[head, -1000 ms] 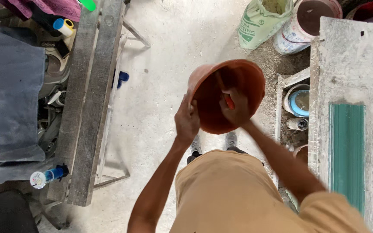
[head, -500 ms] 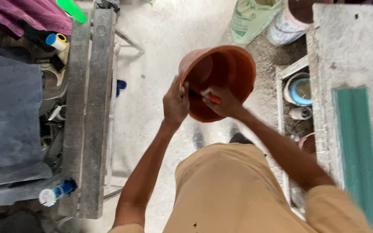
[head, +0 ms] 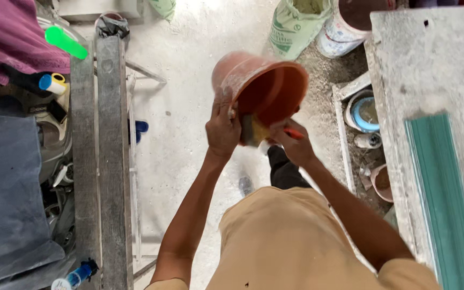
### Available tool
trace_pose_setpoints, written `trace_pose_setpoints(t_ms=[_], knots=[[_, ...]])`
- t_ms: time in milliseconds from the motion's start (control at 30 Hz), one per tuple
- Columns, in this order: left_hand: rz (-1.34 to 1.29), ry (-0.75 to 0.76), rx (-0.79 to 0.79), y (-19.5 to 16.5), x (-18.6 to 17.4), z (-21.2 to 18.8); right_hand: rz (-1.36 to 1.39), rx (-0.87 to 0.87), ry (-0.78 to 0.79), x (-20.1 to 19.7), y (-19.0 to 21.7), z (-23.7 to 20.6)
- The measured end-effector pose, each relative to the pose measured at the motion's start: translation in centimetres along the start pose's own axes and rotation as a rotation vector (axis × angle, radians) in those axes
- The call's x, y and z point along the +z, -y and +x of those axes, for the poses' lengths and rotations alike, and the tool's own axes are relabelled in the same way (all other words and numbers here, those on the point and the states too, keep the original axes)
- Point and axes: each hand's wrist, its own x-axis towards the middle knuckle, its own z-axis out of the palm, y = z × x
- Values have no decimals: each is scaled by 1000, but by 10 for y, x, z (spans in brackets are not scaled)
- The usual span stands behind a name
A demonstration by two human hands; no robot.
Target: The person scrubs the inside of a terracotta bowl with a brush, then scoops white powder from a sack into the bowl and dips the bowl into a large drum of liquid. They then use a wide brush to apply the mixture onto long green ribbed mold strips laid on the workshop floor.
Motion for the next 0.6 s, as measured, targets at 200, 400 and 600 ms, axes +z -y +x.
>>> trace_pose_setpoints(t_ms=[200,400,600], knots=[[-88,-211,92,14,22,66,47,81,-67,-103,-26,54],[-197,-17,-110,-2,72,152,-36,-34,-352,-201,24,101],[-279,251,-200,-42,144,224,166,-130,-536,-232,43,94]])
